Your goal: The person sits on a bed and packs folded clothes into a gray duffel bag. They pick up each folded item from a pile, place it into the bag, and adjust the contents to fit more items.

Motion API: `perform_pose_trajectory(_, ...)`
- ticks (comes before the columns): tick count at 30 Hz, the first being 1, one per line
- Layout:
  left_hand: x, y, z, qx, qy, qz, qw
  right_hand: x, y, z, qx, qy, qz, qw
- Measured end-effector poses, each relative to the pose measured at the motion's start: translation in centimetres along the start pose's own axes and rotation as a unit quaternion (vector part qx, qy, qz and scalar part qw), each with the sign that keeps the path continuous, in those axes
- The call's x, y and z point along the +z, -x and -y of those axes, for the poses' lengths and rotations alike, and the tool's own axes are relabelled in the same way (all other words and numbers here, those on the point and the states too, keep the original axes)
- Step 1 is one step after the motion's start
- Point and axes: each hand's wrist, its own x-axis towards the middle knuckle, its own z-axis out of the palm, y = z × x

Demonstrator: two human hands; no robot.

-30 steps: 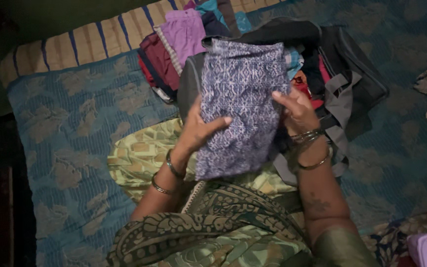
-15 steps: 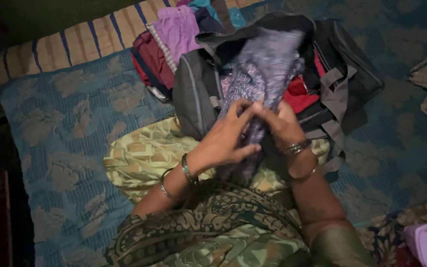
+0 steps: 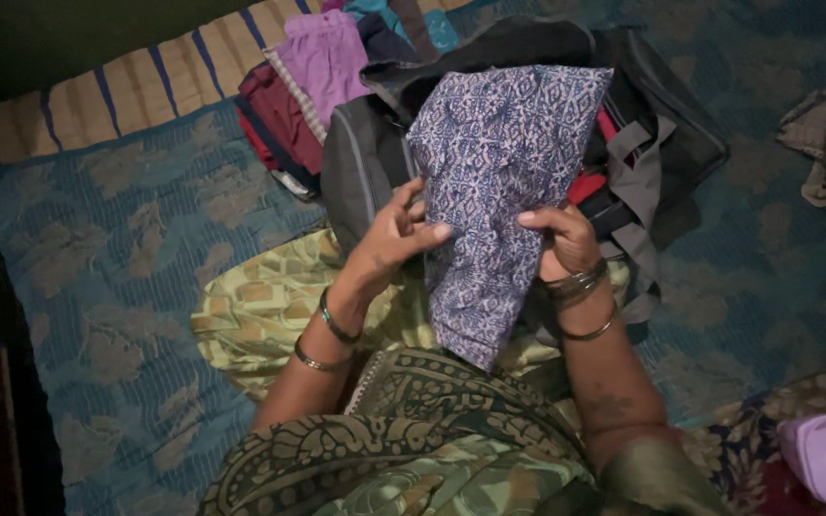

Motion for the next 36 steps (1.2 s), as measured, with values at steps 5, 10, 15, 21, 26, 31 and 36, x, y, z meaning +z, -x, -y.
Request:
perform_pose_trajectory(5, 0.1, 0.9, -1.3, -0.023, 0.014, 0.001, 1.0, -1.1, 0.7, -1.1, 0.026, -0.016, 0.002, 1.0)
perform_pose_trajectory(10, 1.1, 1.5, -3.3, -0.048, -0.011, -0.018, 0.999, -1.8, 0.8, -3.5, 0.112, -0.028, -0.04, 0.993)
perform_pose_trajectory(15, 0.2, 0.7, -2.2, -0.014, -0.107, -0.022, 0.994, -2.3, 1.4, 0.2, -0.004, 0.057, -0.132, 0.99)
perform_pose_trajectory(21, 0.5, -1.2, -0.8, -0.012, -0.078, 0.045, 0.996, 0.0, 2.6, 6.3, -0.134, 0.071, -0.124, 0.981)
perform_pose_trajectory(26, 1.7, -2.5, -0.9, 0.051, -0.149, 0.025, 0.987, -0.7, 2.8, 9.0, -0.355, 0.612, -0.119, 0.697)
perform_pose_trajectory(31, 2.1, -2.4, -1.9, 0.068, -0.133, -0.002, 0.989, 0.4, 3.0, 8.7, -0.437, 0.68, -0.128, 0.574)
perform_pose_trajectory(36, 2.0, -0.5, -2.5, -0.027, 0.325, 0.075, 0.942, 3.3, 2.1, 3.3, -0.35, 0.791, 0.099, 0.492)
